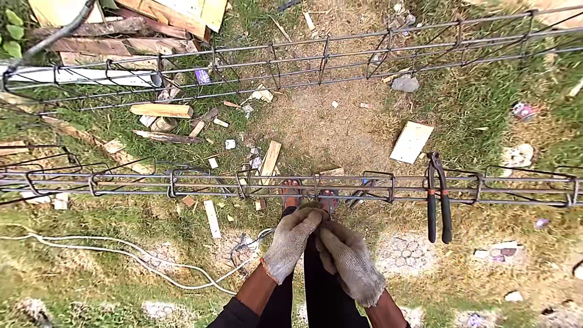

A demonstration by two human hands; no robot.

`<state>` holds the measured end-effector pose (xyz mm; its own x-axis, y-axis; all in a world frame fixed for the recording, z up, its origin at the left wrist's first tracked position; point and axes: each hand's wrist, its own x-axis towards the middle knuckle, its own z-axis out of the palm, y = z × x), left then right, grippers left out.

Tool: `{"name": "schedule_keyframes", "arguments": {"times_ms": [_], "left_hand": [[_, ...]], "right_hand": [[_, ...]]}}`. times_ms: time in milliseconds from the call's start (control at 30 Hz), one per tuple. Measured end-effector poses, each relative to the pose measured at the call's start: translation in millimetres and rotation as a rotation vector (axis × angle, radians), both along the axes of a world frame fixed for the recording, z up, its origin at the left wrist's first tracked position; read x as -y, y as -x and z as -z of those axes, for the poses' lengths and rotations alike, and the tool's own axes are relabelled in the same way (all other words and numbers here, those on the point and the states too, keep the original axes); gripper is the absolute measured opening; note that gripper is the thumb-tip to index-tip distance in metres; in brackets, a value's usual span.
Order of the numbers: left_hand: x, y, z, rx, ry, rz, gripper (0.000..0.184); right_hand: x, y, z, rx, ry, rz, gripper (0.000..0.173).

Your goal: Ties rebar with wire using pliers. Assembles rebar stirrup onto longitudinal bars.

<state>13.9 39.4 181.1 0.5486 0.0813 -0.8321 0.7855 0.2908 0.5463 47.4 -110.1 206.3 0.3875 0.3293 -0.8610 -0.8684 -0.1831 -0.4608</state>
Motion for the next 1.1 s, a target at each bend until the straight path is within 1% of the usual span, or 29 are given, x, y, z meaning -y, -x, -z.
{"name": "schedule_keyframes", "arguments": {"times_ms": [100, 133, 233, 267, 300, 367, 467, 533, 600, 633, 700, 733, 767, 800, 833, 867, 900, 967, 1000, 1033, 1067, 1100], "left_hand": [[-10, 4, 1, 0.005, 0.109, -0.006, 0.027], [-13, 5, 2, 0.004, 0.155, -0.044, 0.028], [-20, 9, 6, 0.004, 0.298, -0.253, 0.026], [-23, 9, 6, 0.012, 0.322, -0.290, 0.024], [-25, 7, 7, 0.018, 0.323, -0.281, 0.023], [-32, 6, 7, 0.049, 0.288, -0.171, 0.025], [-41, 1, 4, 0.106, 0.137, 0.080, 0.027], [-45, -7, 4, 0.132, 0.065, 0.170, 0.026], [-49, -17, 6, 0.206, -0.039, 0.286, 0.026], [-53, -25, 9, 0.267, -0.132, 0.390, 0.026], [-66, -43, 23, 0.358, -0.398, 0.629, 0.028], [-74, -54, 34, 0.358, -0.532, 0.777, 0.029], [-79, -67, 46, 0.322, -0.622, 0.936, 0.031], [-83, -81, 59, 0.253, -0.662, 1.087, 0.036], [-84, -94, 71, 0.173, -0.648, 1.202, 0.044], [-84, -105, 83, 0.097, -0.578, 1.284, 0.052], [-84, -113, 96, 0.049, -0.460, 1.330, 0.056], [-81, -123, 122, 0.033, -0.146, 1.322, 0.059], [-77, -125, 132, 0.059, -0.056, 1.322, 0.059], [-71, -132, 129, 0.073, -0.015, 1.351, 0.057], [-65, -141, 123, 0.095, -0.017, 1.386, 0.052], [-60, -147, 118, 0.130, -0.026, 1.404, 0.046]], "right_hand": [[-4, 9, -2, 0.027, 0.014, 0.034, 0.023], [-5, 12, -2, 0.050, 0.038, 0.047, 0.023], [-12, 17, -4, 0.070, 0.065, 0.041, 0.023], [-14, 19, -5, 0.080, 0.060, 0.015, 0.023], [-15, 19, -5, 0.110, 0.060, -0.025, 0.023], [-14, 19, -6, 0.189, 0.074, -0.149, 0.024], [-14, 10, -10, 0.304, 0.119, -0.372, 0.028], [-16, 3, -15, 0.383, 0.149, -0.434, 0.031], [-16, -4, -16, 0.446, 0.212, -0.407, 0.031], [-14, -11, -16, 0.448, 0.255, -0.382, 0.030], [-6, -30, -10, 0.405, 0.363, -0.337, 0.030], [0, -39, -4, 0.380, 0.413, -0.339, 0.030], [6, -49, 2, 0.353, 0.454, -0.363, 0.030], [12, -58, 9, 0.318, 0.486, -0.391, 0.031], [14, -66, 16, 0.283, 0.507, -0.404, 0.033], [13, -72, 22, 0.245, 0.513, -0.403, 0.033], [10, -74, 26, 0.192, 0.508, -0.394, 0.033], [-2, -72, 32, 0.052, 0.456, -0.345, 0.031], [-8, -67, 36, -0.016, 0.417, -0.317, 0.030], [-13, -59, 42, -0.060, 0.378, -0.272, 0.030], [-18, -51, 51, -0.076, 0.339, -0.205, 0.029], [-23, -42, 59, -0.090, 0.294, -0.102, 0.027]]}}
